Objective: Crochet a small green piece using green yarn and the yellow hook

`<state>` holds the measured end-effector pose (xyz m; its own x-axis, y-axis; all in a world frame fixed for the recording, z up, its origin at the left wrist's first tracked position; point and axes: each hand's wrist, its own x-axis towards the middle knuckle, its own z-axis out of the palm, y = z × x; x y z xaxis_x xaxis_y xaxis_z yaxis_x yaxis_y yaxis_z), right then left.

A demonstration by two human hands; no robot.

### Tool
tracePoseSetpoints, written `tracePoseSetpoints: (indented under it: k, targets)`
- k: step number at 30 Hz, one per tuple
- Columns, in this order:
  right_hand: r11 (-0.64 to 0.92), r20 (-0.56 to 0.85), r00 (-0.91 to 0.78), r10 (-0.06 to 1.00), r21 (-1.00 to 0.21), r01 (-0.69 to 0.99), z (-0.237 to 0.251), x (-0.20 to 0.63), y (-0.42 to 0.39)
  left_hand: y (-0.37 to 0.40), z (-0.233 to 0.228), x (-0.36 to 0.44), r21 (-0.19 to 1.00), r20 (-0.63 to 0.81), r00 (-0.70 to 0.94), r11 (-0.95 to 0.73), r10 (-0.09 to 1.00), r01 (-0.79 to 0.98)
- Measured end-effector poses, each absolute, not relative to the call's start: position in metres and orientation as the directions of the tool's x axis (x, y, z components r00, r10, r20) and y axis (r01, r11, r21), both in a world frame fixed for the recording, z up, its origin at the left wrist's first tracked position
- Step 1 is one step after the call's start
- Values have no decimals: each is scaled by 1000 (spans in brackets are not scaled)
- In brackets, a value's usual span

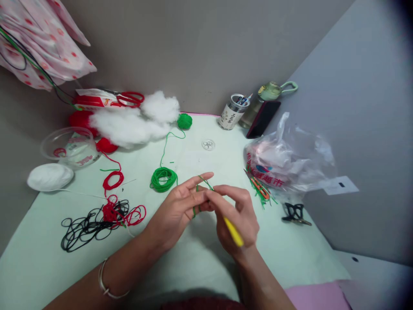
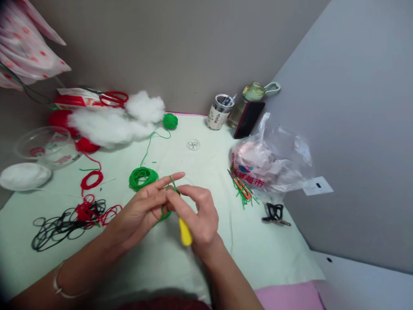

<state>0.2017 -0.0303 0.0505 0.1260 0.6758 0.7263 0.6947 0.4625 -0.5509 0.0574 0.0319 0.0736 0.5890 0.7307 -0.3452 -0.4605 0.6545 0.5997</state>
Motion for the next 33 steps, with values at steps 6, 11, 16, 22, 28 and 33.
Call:
tracePoseSetpoints:
  k: [6, 11, 16, 22, 28, 33]
  targets:
    - [430, 445, 393, 805, -893, 131, 60, 202, -19, 35, 76, 57, 635, -306, 557, 602, 772, -485]
    - [412, 536, 325, 779, -828, 380, 58, 197, -21, 30, 72, 60, 756, -251, 491, 485, 835, -440]
    - [442, 716, 148, 682, -564, 697, 54, 200, -25, 34, 65, 60, 603, -347, 579, 648, 738, -465]
    - [421, 447, 405, 798, -893, 156, 60, 207, -17, 38, 67, 58, 586, -317, 572, 630, 757, -509]
    - [366, 375, 371, 849, -925, 98, 57, 204, -17, 36, 70, 60, 749, -259, 538, 518, 802, -412]
    - [367, 302, 358, 883, -922, -127, 59, 209, -16, 36, 70, 58, 774, -280, 524, 512, 804, -372]
